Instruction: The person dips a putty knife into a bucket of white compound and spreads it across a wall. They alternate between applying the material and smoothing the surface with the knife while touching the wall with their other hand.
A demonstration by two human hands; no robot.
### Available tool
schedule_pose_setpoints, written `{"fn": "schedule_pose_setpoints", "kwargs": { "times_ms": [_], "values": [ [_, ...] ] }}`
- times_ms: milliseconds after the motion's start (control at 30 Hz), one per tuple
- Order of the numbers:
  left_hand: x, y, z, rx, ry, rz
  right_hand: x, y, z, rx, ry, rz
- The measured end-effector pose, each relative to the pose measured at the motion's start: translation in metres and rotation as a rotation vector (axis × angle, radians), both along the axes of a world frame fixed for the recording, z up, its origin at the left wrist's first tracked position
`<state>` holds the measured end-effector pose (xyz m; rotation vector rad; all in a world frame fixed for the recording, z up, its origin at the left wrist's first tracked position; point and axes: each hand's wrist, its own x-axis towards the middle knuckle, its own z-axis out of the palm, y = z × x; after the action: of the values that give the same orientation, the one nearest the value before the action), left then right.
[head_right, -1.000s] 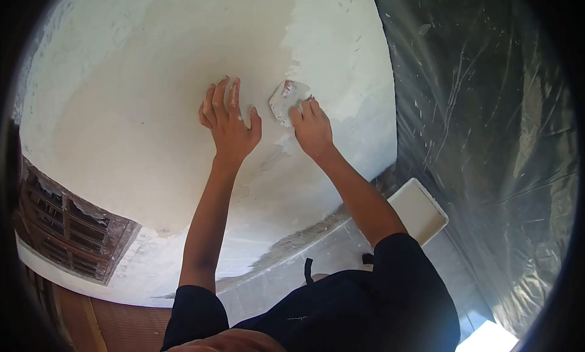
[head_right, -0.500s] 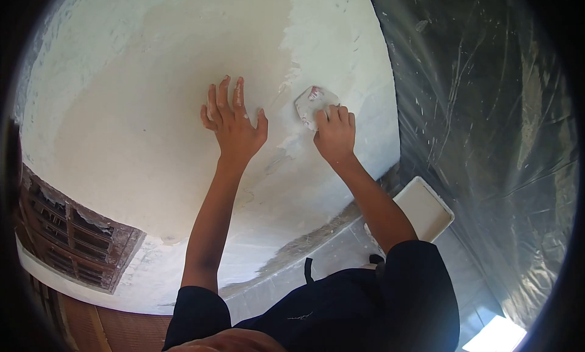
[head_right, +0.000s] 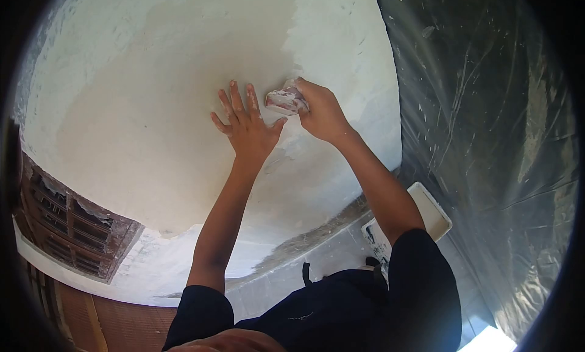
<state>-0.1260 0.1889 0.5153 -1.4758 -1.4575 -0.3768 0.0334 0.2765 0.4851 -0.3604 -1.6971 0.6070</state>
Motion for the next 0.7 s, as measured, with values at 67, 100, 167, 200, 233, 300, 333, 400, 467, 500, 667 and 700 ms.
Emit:
{"fn": "schedule_pose_setpoints", "kwargs": {
  "times_ms": [67, 100, 167, 200, 233, 300, 333, 400, 467, 500, 667, 700],
  "values": [
    [0.0, 0.0, 0.0, 0.007, -0.013, 0.008, -0.002, 0.019, 0.005, -0.022, 0.073, -0.048],
    [0.0, 0.0, 0.0, 0.01, -0.023, 0.01, -0.001, 0.021, 0.01, -0.046, 0.146, -0.101],
    [0.0, 0.001, -0.001, 0.016, -0.036, 0.011, 0.015, 0.027, 0.016, -0.111, 0.333, -0.237],
    [0.0, 0.001, -0.002, 0.022, -0.031, 0.012, 0.018, 0.024, 0.019, -0.113, 0.351, -0.168],
    [0.0, 0.0, -0.002, 0.027, -0.025, 0.01, 0.02, 0.019, 0.022, -0.116, 0.37, -0.1],
    [0.001, 0.0, -0.002, 0.022, -0.028, 0.02, 0.005, 0.011, 0.015, 0.037, 0.158, 0.031],
    [0.002, -0.001, -0.002, 0.014, -0.035, 0.033, 0.004, 0.006, 0.016, 0.128, 0.043, 0.034],
    [0.002, -0.002, -0.003, 0.0, -0.035, 0.039, 0.006, 0.019, 0.016, 0.01, 0.128, -0.042],
    [0.001, -0.002, -0.002, -0.008, -0.035, 0.052, 0.012, 0.032, 0.016, -0.133, 0.355, -0.225],
    [0.002, -0.001, -0.003, -0.005, -0.036, 0.062, 0.019, 0.032, 0.017, -0.228, 0.423, -0.183],
    [0.003, -0.002, -0.006, -0.003, -0.034, 0.081, -0.007, 0.014, 0.0, 0.115, 0.055, 0.012],
    [0.002, -0.002, -0.005, -0.004, -0.036, 0.074, -0.004, 0.018, 0.003, 0.113, 0.057, 0.011]
  ]
}}
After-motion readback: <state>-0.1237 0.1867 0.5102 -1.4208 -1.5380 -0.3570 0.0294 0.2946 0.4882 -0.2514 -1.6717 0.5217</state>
